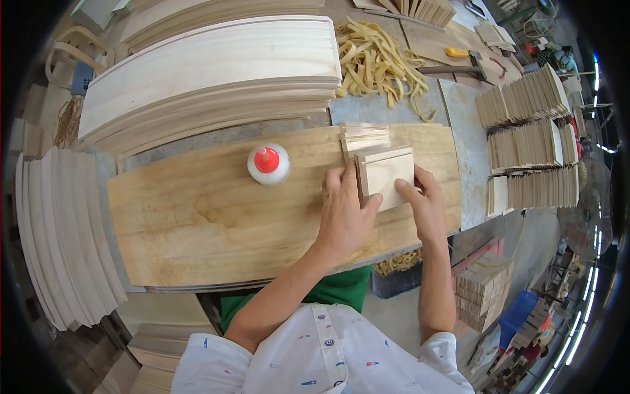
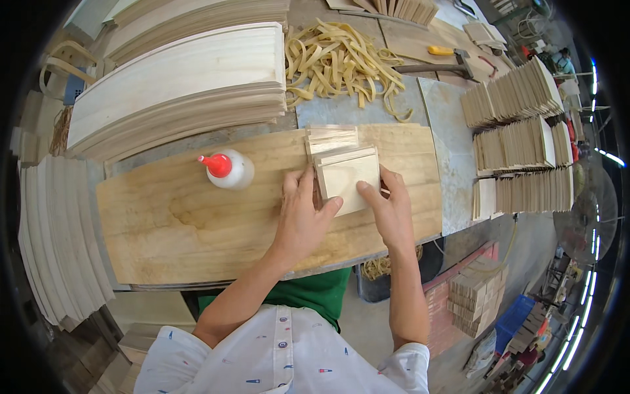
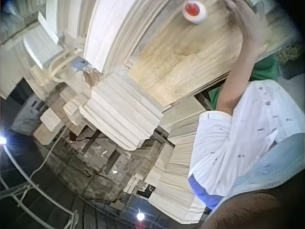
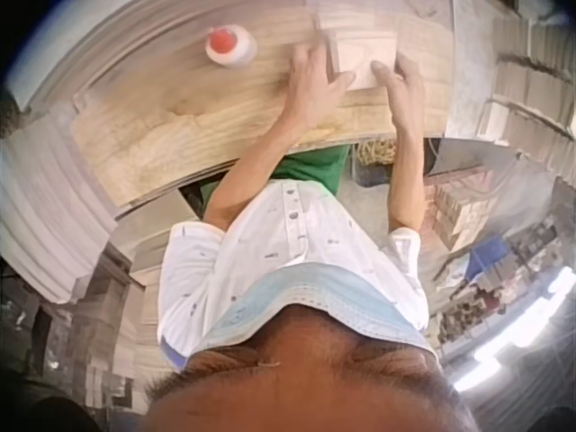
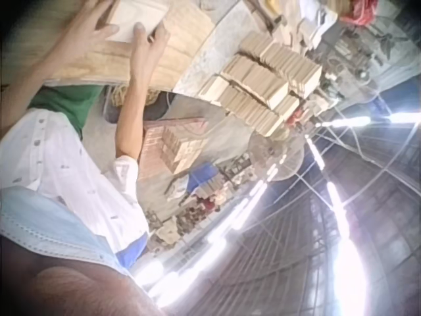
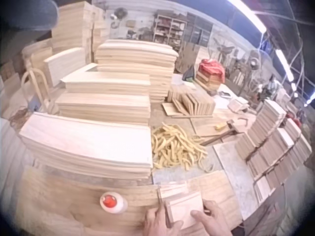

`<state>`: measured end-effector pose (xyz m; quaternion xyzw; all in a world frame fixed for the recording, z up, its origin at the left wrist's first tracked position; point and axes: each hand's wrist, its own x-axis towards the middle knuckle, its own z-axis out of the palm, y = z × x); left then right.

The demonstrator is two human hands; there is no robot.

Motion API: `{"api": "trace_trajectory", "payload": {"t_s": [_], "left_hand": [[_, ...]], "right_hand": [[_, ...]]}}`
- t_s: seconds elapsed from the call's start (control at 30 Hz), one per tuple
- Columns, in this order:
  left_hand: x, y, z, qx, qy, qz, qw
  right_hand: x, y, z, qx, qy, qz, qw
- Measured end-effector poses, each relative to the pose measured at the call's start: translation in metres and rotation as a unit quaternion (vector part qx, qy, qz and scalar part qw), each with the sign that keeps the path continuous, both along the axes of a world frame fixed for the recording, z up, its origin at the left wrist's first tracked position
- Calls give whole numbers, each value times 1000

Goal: Applying glue to wooden planks to assemble a rectangular box, followed by sorting and stacking small wooden squares.

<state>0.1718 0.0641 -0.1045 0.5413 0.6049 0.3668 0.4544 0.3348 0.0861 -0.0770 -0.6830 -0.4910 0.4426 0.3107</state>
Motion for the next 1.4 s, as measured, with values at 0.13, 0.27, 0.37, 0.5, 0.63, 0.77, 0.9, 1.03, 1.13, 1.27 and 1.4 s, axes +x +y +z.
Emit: {"api": "trace_trajectory", "payload": {"t_s": [0.13, 0.27, 0.37, 0.5, 0.63, 0.77, 0.9, 1.03, 1.13, 1.27, 1.4], "left_hand": [[1, 1, -2, 1, -42, 23, 999], [-1, 10, -3, -26, 18, 13, 999], [0, 11, -4, 3, 83, 16, 996], [1, 1, -5, 58, 68, 20, 996], [5, -15, -1, 52, 23, 21, 998], [8, -19, -8, 65, 9, 28, 997], [4, -14, -7, 61, 56, 13, 996], [3, -16, -5, 51, 50, -10, 997], [3, -26, 0, 74, 40, -12, 996], [5, -35, 1, 79, 30, -19, 996], [6, -31, -2, 67, 37, -26, 997]], "right_hand": [[-3, 0, -8, 17, 5, -12, 1000], [-8, 7, -15, 21, -27, -12, 999], [-9, 6, -14, 26, -54, -10, 998], [-10, -3, -8, 34, -66, 6, 997], [-8, -21, -5, 67, -59, -12, 996], [-8, -26, -17, 81, -39, -38, 995], [-7, -24, -26, 98, -81, -23, 992], [-10, -27, -19, 88, -102, -27, 991], [-8, -35, -14, 90, -123, -15, 988], [-6, -43, -14, 89, -139, -10, 986], [-9, -37, -13, 83, -145, -11, 986]]}}
